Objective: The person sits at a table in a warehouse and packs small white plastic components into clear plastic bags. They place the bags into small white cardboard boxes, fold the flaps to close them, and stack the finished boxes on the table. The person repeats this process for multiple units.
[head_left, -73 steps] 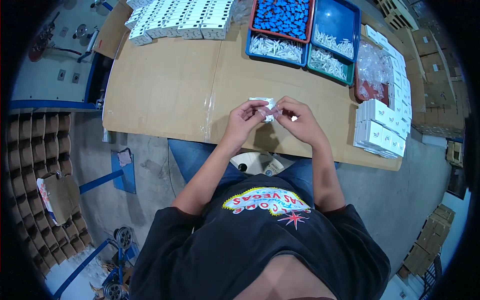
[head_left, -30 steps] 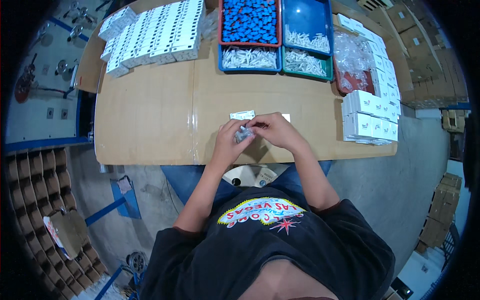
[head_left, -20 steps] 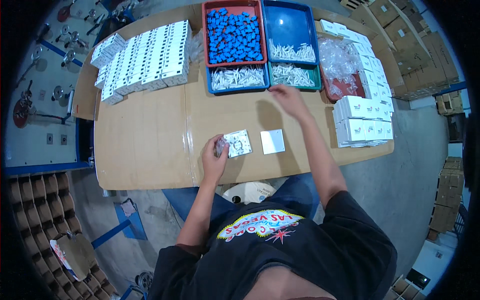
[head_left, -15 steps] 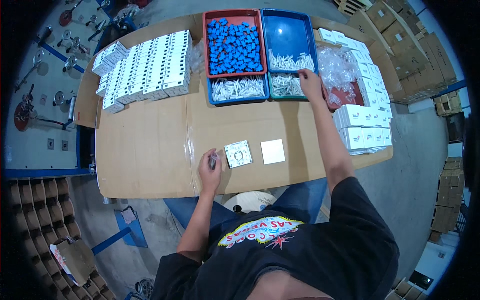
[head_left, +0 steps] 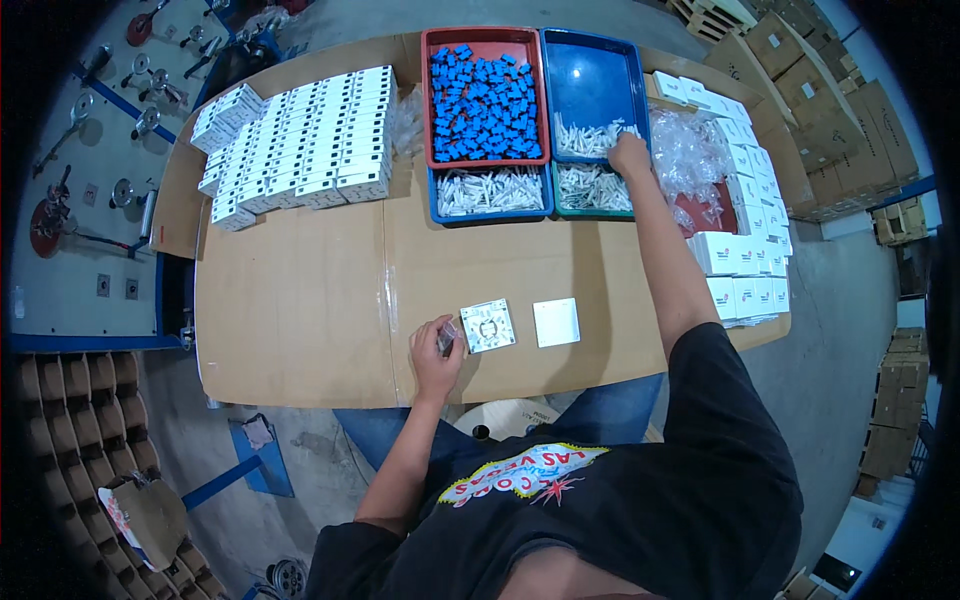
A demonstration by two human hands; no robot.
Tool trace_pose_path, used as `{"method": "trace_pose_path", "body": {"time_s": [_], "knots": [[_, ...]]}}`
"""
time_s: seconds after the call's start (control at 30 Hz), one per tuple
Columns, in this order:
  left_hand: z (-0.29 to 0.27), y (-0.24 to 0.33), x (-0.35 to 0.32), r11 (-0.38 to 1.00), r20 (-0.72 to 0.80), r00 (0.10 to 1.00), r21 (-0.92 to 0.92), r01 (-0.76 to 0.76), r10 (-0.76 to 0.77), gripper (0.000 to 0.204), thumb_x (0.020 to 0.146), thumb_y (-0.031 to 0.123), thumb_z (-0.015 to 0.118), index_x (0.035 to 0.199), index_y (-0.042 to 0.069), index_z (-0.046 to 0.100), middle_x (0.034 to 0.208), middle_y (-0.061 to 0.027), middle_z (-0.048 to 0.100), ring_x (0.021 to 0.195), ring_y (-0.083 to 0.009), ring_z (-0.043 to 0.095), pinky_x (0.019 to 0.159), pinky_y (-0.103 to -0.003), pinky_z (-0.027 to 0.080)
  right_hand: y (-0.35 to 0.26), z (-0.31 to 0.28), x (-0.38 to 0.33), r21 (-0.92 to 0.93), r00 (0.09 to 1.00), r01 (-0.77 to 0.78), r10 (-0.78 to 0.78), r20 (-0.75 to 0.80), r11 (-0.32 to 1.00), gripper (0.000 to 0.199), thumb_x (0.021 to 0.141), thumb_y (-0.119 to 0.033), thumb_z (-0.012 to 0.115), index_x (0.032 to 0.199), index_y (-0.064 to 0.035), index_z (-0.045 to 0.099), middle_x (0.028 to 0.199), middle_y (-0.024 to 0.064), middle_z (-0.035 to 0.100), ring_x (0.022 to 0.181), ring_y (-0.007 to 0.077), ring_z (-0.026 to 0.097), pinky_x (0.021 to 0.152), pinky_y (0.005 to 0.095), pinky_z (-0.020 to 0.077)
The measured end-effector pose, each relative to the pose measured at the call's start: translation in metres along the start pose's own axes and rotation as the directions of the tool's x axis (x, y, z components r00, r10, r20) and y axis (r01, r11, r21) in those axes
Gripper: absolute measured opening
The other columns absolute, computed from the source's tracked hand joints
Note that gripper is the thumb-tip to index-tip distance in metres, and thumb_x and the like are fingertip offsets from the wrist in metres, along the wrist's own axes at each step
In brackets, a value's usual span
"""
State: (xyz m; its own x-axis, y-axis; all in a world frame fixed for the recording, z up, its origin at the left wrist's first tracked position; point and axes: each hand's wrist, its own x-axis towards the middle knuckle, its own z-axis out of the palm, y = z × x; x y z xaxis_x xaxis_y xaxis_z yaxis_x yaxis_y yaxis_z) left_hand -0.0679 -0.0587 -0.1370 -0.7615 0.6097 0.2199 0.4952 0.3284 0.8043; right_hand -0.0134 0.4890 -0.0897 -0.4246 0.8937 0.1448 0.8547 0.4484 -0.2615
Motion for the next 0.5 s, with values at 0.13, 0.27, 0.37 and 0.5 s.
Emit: {"method": "trace_pose_path", "body": {"time_s": [0.13, 0.27, 0.37, 0.5], "knots": [[-0.001, 0.003, 0.002, 1.0, -0.006, 1.0, -0.013, -0.02, 0.02, 0.031, 0.085, 0.012, 0.072, 0.115, 0.005, 0.069, 0.1, -0.0108, 0.067, 0.097, -0.0289, 0.062, 0.093, -0.041, 0.046, -0.008, 0.015, 0.011, 0.104, 0.993, 0.111, -0.106, -0.054, 0.988, 0.023, 0.081, -0.01, 0.065, 0.101, -0.0007, 0.074, 0.103, 0.029, 0.072, 0.103, 0.0454, 0.07, 0.094, 0.0487, 0.0548], [0.003, 0.001, 0.002, 1.0, 0.001, 1.0, -0.029, -0.001, 0.001, 0.031, 0.084, 0.013, 0.073, 0.114, 0.005, 0.069, 0.098, -0.0111, 0.067, 0.095, -0.0291, 0.062, 0.092, -0.041, 0.045, -0.012, 0.013, 0.031, 0.248, 0.989, 0.144, -0.146, -0.01, 0.958, 0.028, 0.08, -0.013, 0.075, 0.107, -0.0072, 0.076, 0.101, 0.0207, 0.076, 0.1, 0.037, 0.073, 0.09, 0.0431, 0.0559], [0.002, 0.001, 0.001, 1.0, -0.024, 1.0, -0.014, -0.008, 0.007, 0.03, 0.085, 0.015, 0.075, 0.112, 0.004, 0.069, 0.095, -0.0113, 0.067, 0.092, -0.0295, 0.062, 0.089, -0.041, 0.045, -0.015, -0.01, 0.048, 0.318, 0.985, 0.119, -0.151, 0.078, 0.941, 0.035, 0.075, -0.016, 0.085, 0.108, -0.0075, 0.075, 0.093, 0.0169, 0.077, 0.091, 0.0308, 0.075, 0.083, 0.0388, 0.0577], [0.002, 0.003, 0.001, 0.999, -0.04, 0.999, -0.018, -0.03, 0.03, 0.029, 0.085, 0.014, 0.075, 0.112, 0.005, 0.069, 0.095, -0.011, 0.067, 0.092, -0.0294, 0.062, 0.089, -0.041, 0.045, -0.009, -0.035, 0.06, 0.372, 0.983, 0.063, -0.121, 0.136, 0.926, 0.033, 0.079, -0.011, 0.083, 0.109, -0.0055, 0.073, 0.082, 0.0104, 0.077, 0.076, 0.0218, 0.076, 0.073, 0.0354, 0.0585]]}}
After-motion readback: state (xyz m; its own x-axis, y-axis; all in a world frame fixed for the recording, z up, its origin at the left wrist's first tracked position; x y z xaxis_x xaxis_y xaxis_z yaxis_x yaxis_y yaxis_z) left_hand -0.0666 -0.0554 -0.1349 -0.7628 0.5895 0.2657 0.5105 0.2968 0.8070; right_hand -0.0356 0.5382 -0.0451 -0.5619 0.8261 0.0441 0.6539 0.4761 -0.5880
